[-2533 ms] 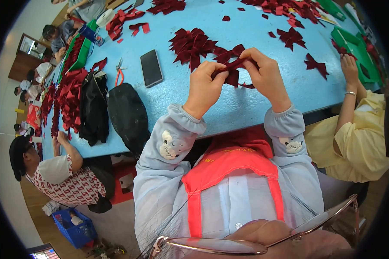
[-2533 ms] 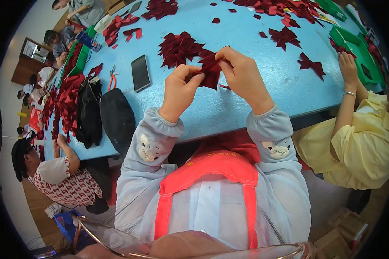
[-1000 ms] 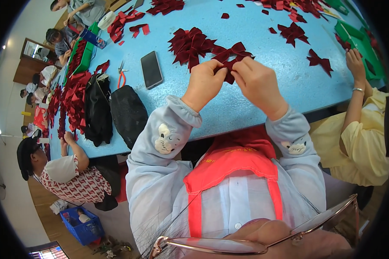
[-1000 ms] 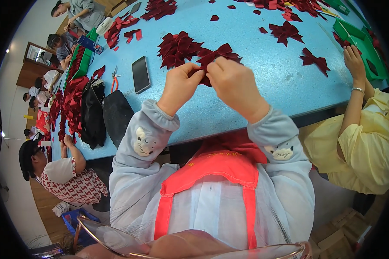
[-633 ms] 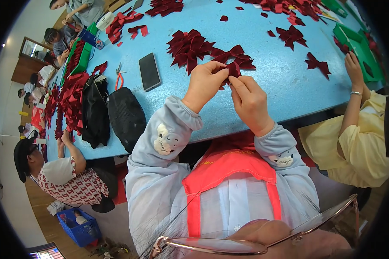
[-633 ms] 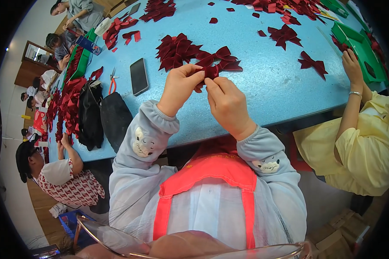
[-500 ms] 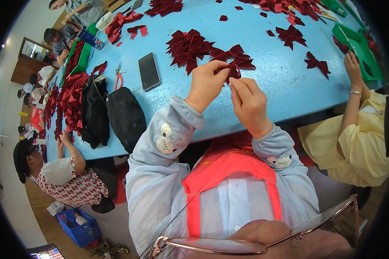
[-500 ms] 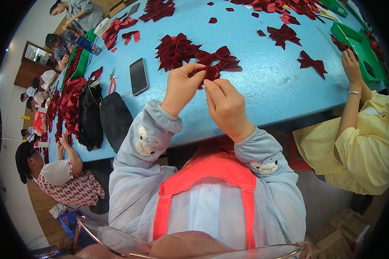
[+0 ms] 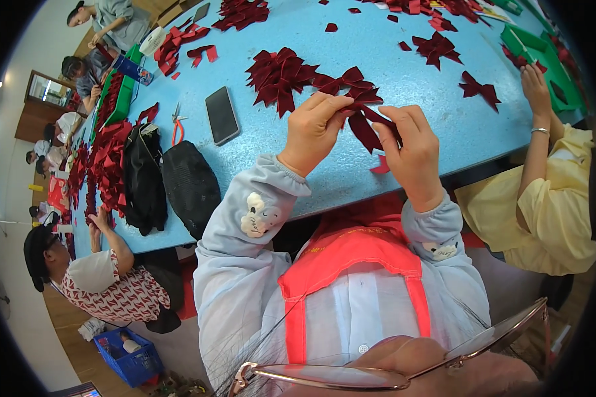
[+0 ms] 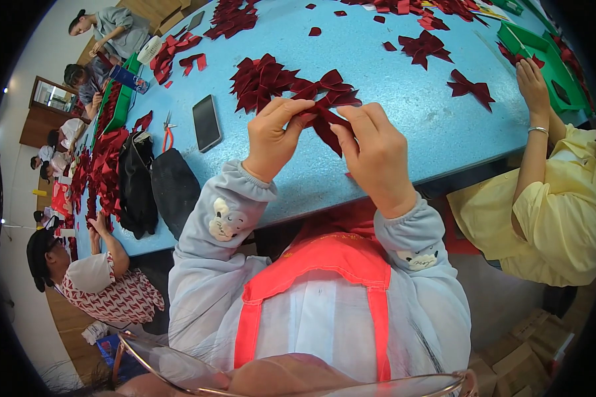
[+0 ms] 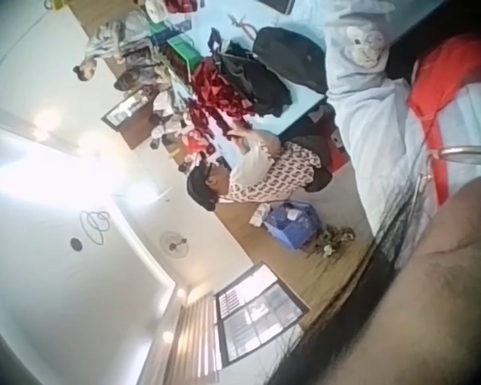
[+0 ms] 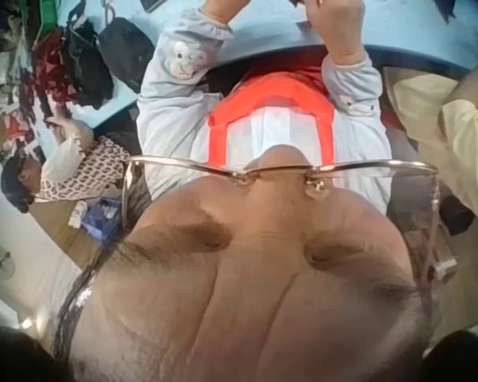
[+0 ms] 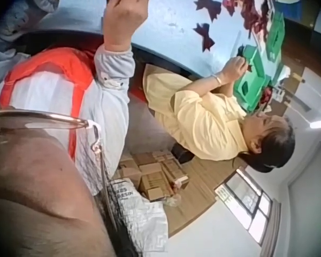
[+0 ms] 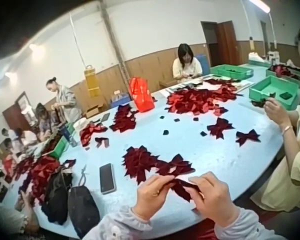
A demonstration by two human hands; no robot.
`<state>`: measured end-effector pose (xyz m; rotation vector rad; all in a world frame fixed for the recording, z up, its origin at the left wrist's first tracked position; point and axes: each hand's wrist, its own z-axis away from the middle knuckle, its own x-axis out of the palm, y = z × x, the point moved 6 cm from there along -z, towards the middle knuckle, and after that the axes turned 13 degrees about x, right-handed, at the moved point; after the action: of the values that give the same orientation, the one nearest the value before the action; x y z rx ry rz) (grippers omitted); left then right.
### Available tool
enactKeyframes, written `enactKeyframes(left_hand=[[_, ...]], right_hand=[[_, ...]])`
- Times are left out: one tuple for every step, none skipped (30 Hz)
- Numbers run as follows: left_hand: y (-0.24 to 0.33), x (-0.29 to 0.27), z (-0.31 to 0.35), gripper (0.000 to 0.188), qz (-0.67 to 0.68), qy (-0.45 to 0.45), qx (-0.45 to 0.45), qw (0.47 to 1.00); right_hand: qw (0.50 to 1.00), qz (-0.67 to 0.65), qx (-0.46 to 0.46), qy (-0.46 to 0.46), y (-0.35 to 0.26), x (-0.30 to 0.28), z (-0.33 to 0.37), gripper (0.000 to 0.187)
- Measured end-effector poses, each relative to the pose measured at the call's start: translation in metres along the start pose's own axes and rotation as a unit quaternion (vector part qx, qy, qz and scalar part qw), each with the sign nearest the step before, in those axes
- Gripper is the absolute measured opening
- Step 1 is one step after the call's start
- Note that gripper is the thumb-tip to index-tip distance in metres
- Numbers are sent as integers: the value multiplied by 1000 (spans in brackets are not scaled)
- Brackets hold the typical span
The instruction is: Folding and tying red ribbons into bows at a factory workbench.
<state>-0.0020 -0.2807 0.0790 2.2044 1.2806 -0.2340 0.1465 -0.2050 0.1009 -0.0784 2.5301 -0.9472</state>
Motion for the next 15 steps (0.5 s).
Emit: enactKeyframes(left_hand=[[-1,-1,0,20,-1,-4,-5,1000],[0,-1,0,20,0,-5,-5,1000],[2,2,-1,20,11,-30,-2,1000],[4,5,-3,21,23,-55,1,998],[6,8,-3,21,34,-79,4,996],[8,9,-3,21,34,-80,3,996],[6,11,-1,21,74,-60,-30,995],[5,13,1,20,112,-40,-63,991],[3,15,3,20,152,-21,-96,984],[5,15,3,20,152,-22,-97,983],[8,13,2,20,160,-24,-92,983],[11,12,1,20,168,-26,-86,982],[13,10,-1,20,176,-29,-81,981],[14,9,-3,20,177,-29,-80,980],[17,8,-6,20,153,-52,-51,985]], right_hand=[[999,23,5,-33,3,0,-1,16],[997,46,9,-67,7,3,-1,16],[997,46,10,-67,9,3,-2,16],[997,41,32,-65,13,3,-4,15],[996,36,54,-63,18,3,-5,15],[995,31,76,-61,23,3,-6,14],[995,31,76,-62,25,2,-7,14],[992,15,87,-86,30,3,-7,14],[989,-1,99,-109,35,3,-6,13],[985,-16,111,-132,39,5,-6,12],[985,-16,113,-132,41,7,-8,12],[981,-80,106,-143,42,8,-9,12],[973,-143,99,-152,43,10,-11,12],[961,-206,91,-160,43,10,-13,11],[961,-205,91,-159,43,10,-13,11]])
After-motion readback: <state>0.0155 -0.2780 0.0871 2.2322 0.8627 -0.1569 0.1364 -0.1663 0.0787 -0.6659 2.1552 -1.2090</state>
